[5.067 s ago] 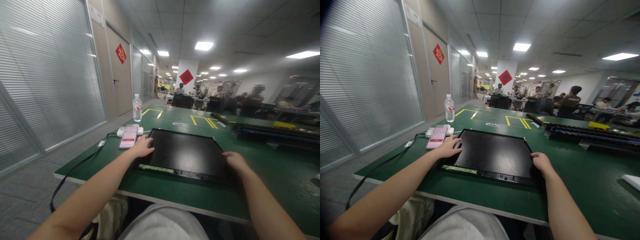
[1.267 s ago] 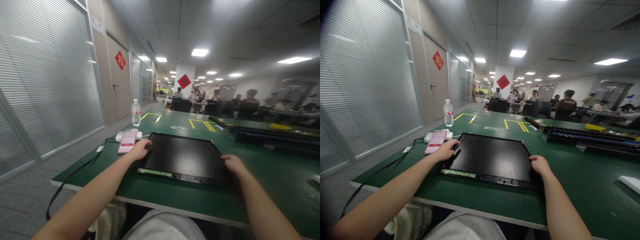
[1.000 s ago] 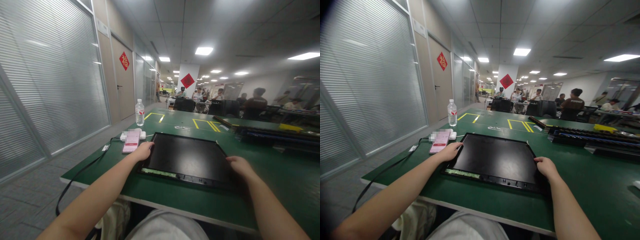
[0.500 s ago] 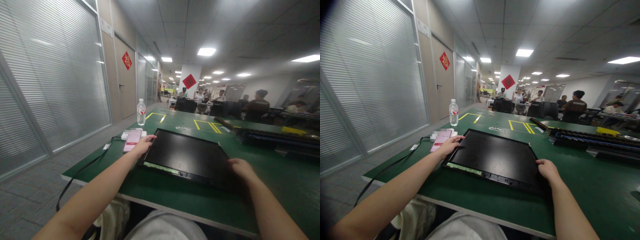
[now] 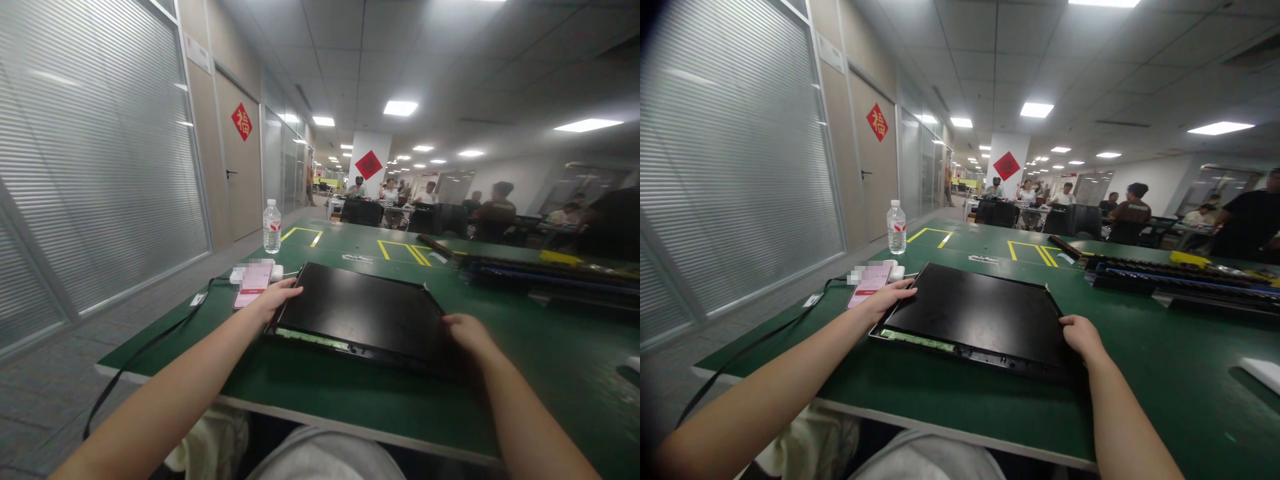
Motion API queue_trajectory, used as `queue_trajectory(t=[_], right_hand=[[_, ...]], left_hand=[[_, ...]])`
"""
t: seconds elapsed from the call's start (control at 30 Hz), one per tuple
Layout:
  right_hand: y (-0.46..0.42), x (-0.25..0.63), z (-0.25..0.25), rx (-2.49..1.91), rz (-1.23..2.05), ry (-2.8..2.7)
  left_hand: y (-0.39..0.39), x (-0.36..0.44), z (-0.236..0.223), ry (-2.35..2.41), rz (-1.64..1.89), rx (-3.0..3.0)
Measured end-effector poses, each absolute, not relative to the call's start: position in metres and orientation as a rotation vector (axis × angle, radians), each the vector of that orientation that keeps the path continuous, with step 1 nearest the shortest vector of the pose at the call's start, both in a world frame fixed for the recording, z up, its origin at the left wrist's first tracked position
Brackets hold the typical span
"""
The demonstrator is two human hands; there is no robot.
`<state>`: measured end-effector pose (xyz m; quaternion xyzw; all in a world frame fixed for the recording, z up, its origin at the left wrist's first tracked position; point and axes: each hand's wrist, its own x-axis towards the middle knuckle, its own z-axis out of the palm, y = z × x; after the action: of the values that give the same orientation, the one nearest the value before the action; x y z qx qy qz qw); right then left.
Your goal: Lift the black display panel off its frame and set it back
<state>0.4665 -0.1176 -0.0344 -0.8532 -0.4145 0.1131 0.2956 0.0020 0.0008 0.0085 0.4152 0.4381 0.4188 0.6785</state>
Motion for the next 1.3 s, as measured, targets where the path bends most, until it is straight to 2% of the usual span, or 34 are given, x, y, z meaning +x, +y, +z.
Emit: queue_trajectory(t=[0.2, 1.3], right_hand=[[-0.116, 0.467, -0.036, -2.232, 0.32, -1.092], [-0.116, 0.463, -0.03, -2.293, 0.338, -1.132]], left_hand=[[-0.004, 0.002, 0.012, 0.94, 0.836, 1.009], [-0.005, 0.003, 0.01, 0.883, 1.023, 1.178]])
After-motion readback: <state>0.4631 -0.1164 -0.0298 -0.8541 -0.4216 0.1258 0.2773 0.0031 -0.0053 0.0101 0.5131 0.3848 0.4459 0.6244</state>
